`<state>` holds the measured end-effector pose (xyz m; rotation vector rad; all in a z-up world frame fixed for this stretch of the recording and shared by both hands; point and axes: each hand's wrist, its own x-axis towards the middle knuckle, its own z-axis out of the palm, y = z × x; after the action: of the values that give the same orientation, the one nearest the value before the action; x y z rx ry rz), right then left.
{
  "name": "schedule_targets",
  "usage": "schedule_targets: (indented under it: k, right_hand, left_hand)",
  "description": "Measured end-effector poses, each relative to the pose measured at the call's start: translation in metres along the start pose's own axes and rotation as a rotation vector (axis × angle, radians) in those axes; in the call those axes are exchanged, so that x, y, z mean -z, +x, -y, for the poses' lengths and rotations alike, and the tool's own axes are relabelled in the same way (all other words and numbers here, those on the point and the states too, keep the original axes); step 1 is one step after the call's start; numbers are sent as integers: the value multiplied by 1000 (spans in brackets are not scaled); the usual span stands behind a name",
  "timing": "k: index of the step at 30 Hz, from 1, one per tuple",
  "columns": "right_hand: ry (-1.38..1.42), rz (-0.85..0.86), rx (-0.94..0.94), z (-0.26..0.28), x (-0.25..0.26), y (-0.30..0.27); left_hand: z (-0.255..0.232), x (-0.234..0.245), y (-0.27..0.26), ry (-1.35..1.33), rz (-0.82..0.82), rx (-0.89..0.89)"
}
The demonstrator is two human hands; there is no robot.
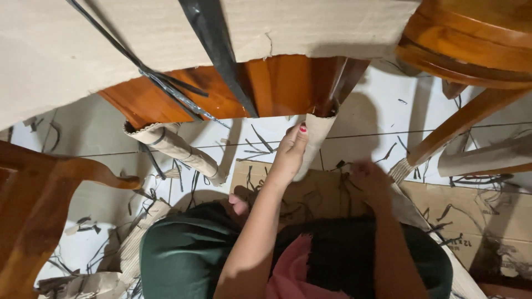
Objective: Wrapping cardboard around the legs of a wooden chair and securing it with plastic ties for protection.
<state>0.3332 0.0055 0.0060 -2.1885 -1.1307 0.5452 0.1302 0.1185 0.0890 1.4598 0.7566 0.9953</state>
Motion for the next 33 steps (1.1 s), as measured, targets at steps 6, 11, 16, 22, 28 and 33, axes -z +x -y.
schedule_targets:
  k: [6,11,16,22,28,33]
  right_hand:
    - [-540,336,162,-73,-135,-10]
    - [-546,332,344,-47,-220,-35]
    - [-494,340,370,-71,-264,-42]
    - [-233,418,276,-101,-264,-18]
    - [-158,364,590,-76,-172,-1]
    - [691,443,-363,-33,-105,-3]
  left_hand:
    - [0,-3,2,17,-29,13]
    - [3,10,3,44,54,40]
    - [-5,13,4,23,96,10]
    - [-16,14,4,64,122,6]
    - [0,20,10,86,149,7]
    - [-19,21,7,65,173,-18]
